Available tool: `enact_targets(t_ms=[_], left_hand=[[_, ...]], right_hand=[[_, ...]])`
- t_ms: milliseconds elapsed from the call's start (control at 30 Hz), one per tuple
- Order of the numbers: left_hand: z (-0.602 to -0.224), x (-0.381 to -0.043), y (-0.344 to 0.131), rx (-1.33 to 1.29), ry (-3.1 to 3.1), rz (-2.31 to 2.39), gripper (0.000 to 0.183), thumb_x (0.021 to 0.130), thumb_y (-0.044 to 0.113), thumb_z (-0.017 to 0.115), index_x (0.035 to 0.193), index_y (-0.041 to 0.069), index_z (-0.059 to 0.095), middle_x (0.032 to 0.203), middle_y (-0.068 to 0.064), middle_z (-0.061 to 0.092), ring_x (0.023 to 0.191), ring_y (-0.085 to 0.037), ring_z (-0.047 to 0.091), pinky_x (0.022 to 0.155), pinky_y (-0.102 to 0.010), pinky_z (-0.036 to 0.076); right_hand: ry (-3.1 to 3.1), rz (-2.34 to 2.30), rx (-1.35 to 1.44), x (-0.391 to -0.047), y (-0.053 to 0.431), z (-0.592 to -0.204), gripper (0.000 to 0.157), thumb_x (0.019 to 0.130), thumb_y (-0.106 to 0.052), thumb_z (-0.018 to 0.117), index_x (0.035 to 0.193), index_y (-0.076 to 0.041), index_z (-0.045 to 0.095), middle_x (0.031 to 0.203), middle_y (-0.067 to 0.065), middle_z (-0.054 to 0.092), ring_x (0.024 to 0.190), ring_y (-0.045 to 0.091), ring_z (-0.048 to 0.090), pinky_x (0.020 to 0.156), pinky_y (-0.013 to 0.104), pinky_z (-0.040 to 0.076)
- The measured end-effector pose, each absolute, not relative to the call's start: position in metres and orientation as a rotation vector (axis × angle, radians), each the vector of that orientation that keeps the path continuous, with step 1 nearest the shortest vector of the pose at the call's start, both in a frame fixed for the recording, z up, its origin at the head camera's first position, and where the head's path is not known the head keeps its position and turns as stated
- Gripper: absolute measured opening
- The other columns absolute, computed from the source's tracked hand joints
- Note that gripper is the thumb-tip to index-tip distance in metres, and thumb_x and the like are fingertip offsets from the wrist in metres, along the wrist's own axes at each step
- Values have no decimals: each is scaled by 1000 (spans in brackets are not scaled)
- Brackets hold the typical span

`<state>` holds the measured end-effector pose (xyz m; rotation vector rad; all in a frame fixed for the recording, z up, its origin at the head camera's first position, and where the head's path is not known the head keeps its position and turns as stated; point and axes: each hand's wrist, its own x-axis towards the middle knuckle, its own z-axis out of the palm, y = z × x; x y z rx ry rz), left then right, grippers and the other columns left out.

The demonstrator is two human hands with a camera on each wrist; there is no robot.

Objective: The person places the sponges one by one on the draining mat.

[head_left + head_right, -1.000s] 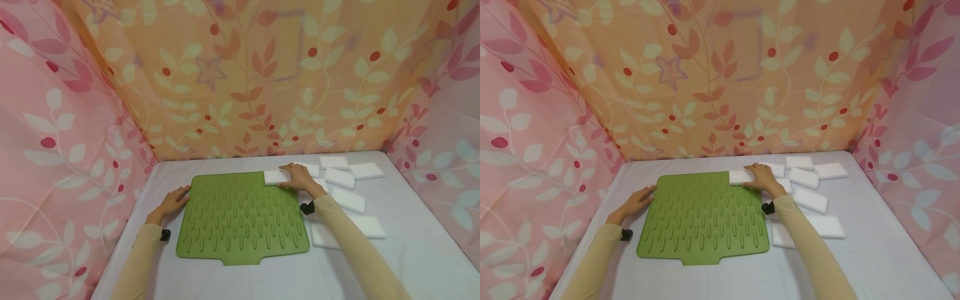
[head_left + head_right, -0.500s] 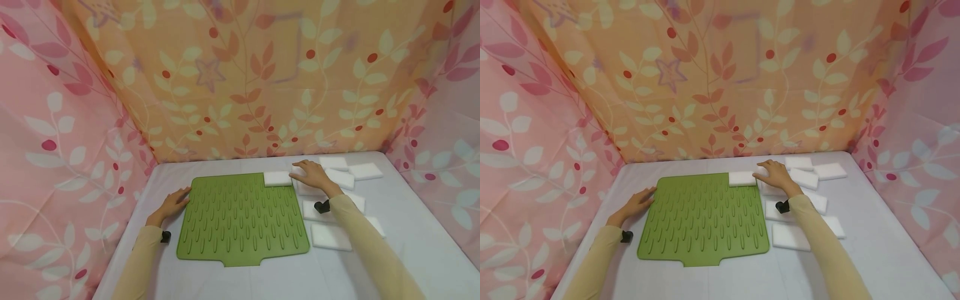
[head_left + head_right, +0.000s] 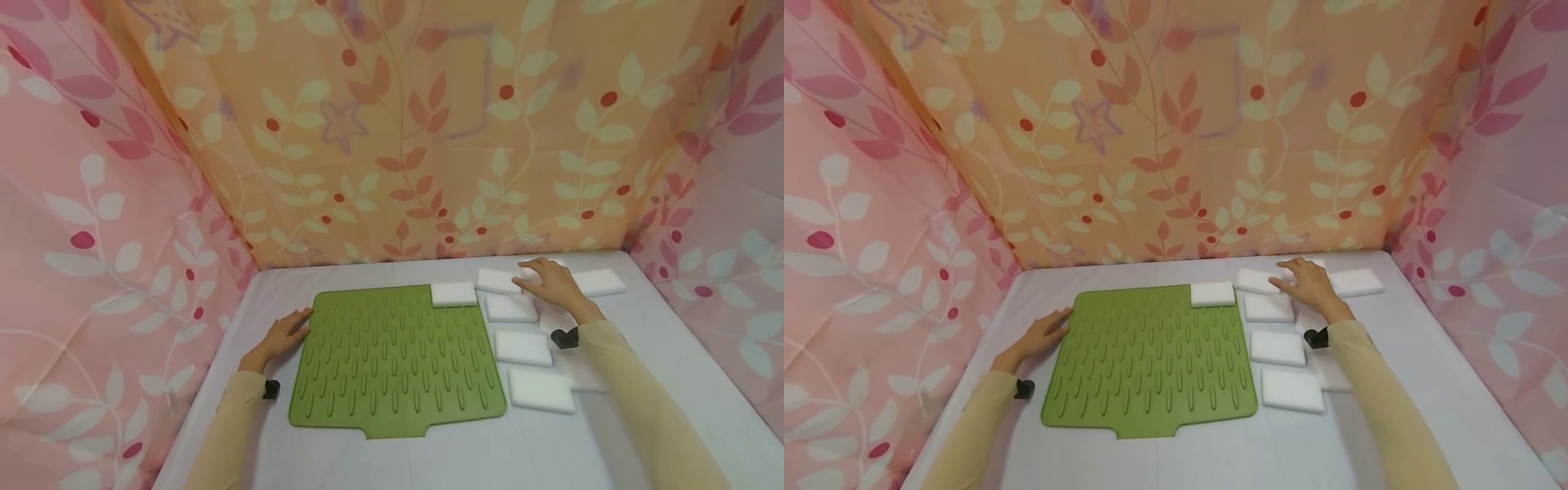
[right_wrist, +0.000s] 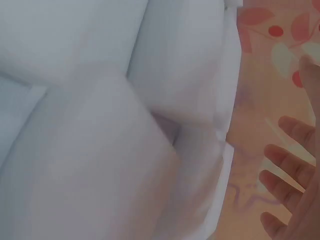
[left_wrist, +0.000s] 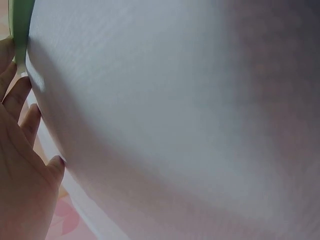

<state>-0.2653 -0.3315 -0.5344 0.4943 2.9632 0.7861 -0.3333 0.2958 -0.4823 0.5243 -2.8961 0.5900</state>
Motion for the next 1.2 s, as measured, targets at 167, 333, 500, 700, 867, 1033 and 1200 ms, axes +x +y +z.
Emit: enact_targets(t_ms=[167,333,500,700,867,1033,1200], left_hand=[[-533,-265,-331,488,2949,797,52,95,22,50,142,4,37,142,-24,37,133,-45,27,103,-70,10],[-535,-266,-331,485,2957,782,52,95,22,50,142,4,36,143,-22,37,133,-45,27,103,-69,10],[-535,-267,-331,486,2965,776,51,95,21,50,142,4,36,143,-21,37,133,-45,28,102,-70,10],[-534,-265,-330,482,2961,792,52,95,22,50,142,4,36,143,-21,37,133,-45,27,102,-70,9],[-535,-266,-329,486,2952,794,52,95,23,51,142,5,36,144,-20,36,133,-45,27,102,-70,10],[-535,-266,-329,499,2949,789,53,95,23,51,142,4,35,144,-20,36,133,-45,27,102,-70,10],[-535,-266,-330,499,2960,797,52,95,23,51,142,5,36,144,-20,36,133,-45,27,102,-70,9]], right_hand=[[-2906,557,455,-332,320,-484,62,88,-51,55,131,-7,52,131,22,48,118,46,42,88,66,31],[-2938,538,407,-332,342,-484,63,90,-53,50,132,-5,51,133,23,45,116,50,41,86,67,31],[-2962,510,366,-334,364,-484,65,90,-55,48,132,-5,50,135,23,44,118,52,38,85,68,30],[-2987,468,370,-334,385,-489,66,90,-54,49,130,-2,51,133,25,44,117,51,38,84,69,32],[-3027,464,385,-332,400,-495,67,90,-51,51,133,0,46,134,29,41,119,51,36,86,70,31],[-3058,468,440,-330,412,-494,61,92,-41,52,134,1,42,134,32,37,120,53,32,88,73,28],[-3058,399,519,-333,421,-494,58,86,-25,60,134,2,39,130,34,38,117,53,34,86,73,30]])
